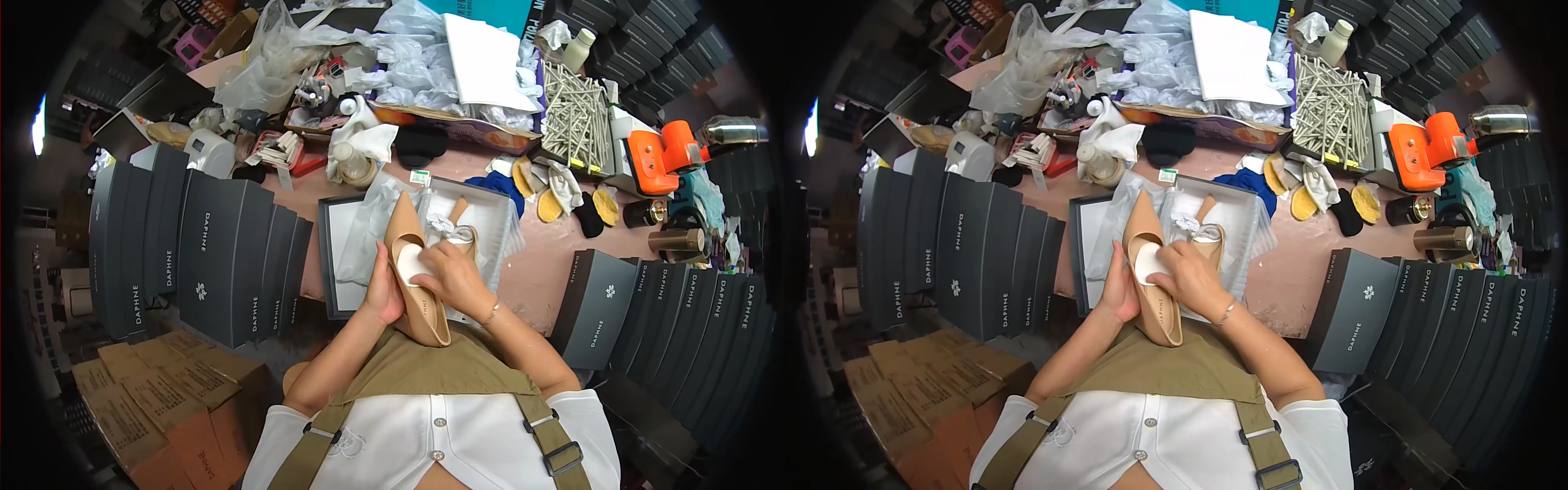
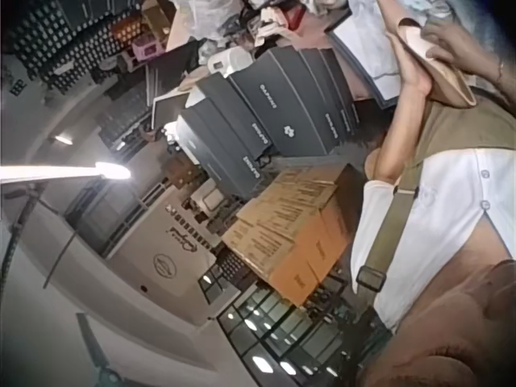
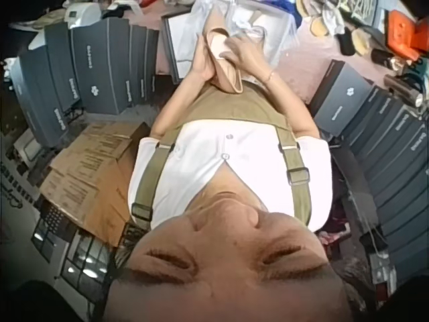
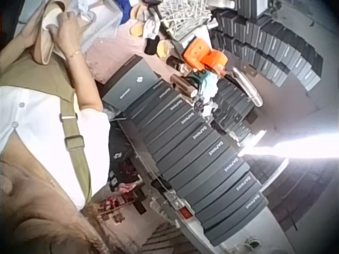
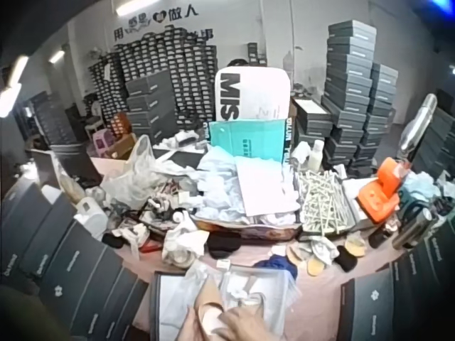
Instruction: Clean and wrap a pair of high-heeled shoes and place them into a shoe box.
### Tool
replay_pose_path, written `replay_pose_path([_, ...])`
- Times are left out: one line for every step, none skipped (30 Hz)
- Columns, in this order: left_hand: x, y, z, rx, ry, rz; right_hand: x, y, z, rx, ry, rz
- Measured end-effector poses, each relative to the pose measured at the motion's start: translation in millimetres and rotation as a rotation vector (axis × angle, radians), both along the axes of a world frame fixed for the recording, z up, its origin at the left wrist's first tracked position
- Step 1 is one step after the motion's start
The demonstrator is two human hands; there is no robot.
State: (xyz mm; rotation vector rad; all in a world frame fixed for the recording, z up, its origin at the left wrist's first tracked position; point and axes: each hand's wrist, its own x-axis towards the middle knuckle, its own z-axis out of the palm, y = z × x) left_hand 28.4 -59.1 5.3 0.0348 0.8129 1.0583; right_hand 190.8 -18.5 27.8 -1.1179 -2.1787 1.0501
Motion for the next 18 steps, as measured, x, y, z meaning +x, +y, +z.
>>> replay_pose_path([-0.8, 1.6, -2.4, -0.011, -0.024, -0.013, 5.6, -1.3, -4.9, -0.018, 0.030, 0.092])
replay_pose_path([-1.8, -1.4, -4.5, -0.023, -0.006, -0.019, 7.5, -3.6, -6.3, -0.001, -0.002, 0.122])
replay_pose_path([1.2, -0.7, -6.5, -0.024, 0.004, -0.032, 12.4, -1.9, -3.6, 0.026, -0.041, 0.146])
replay_pose_path([4.2, 0.7, -7.1, -0.025, 0.015, -0.046, 15.9, 0.6, -1.9, 0.054, -0.081, 0.168])
replay_pose_path([2.6, 2.2, -5.5, -0.027, 0.008, -0.052, 8.6, 5.3, -4.6, 0.140, -0.114, 0.174])
replay_pose_path([5.1, 4.8, -3.7, -0.013, -0.005, -0.061, 0.9, 9.0, -10.7, 0.193, -0.147, 0.116])
replay_pose_path([8.2, 7.6, 0.6, -0.007, 0.013, -0.070, -6.3, 10.7, -19.8, 0.156, -0.098, 0.034])
replay_pose_path([10.8, 10.2, 2.9, 0.002, 0.029, -0.074, -11.2, 13.7, -24.9, 0.123, -0.049, -0.044])
replay_pose_path([8.9, 9.9, -1.7, -0.026, 0.001, -0.077, -13.7, 16.8, -23.3, 0.090, -0.035, -0.059])
replay_pose_path([5.9, 9.2, -8.7, -0.040, -0.019, -0.071, -16.4, 19.5, -26.3, 0.049, 0.028, -0.047])
replay_pose_path([5.9, 6.7, -17.0, -0.039, 0.003, -0.073, -8.3, 26.9, -25.2, -0.091, 0.067, -0.069])
replay_pose_path([3.9, 0.7, -23.8, -0.045, 0.028, -0.068, -1.8, 34.0, -22.5, -0.240, 0.108, -0.085])
replay_pose_path([1.9, -0.5, -11.7, -0.150, 0.006, -0.100, 13.6, 48.9, -31.2, -0.107, -0.037, -0.164])
replay_pose_path([2.3, 1.4, -11.8, -0.146, 0.008, -0.096, 30.6, 63.1, -48.3, 0.022, -0.176, -0.236])
replay_pose_path([3.5, 1.8, -13.5, -0.145, 0.014, -0.093, 42.5, 72.4, -76.6, 0.131, -0.288, -0.231])
replay_pose_path([2.1, 1.4, -16.4, -0.147, 0.025, -0.092, 48.9, 77.0, -104.0, 0.237, -0.395, -0.227])
replay_pose_path([-3.3, 2.2, -31.5, -0.213, 0.005, -0.070, 49.7, 76.7, -119.0, 0.141, -0.416, -0.209])
replay_pose_path([-5.3, 4.3, -28.8, -0.186, 0.069, -0.084, 46.4, 81.7, -123.6, 0.059, -0.440, -0.184])
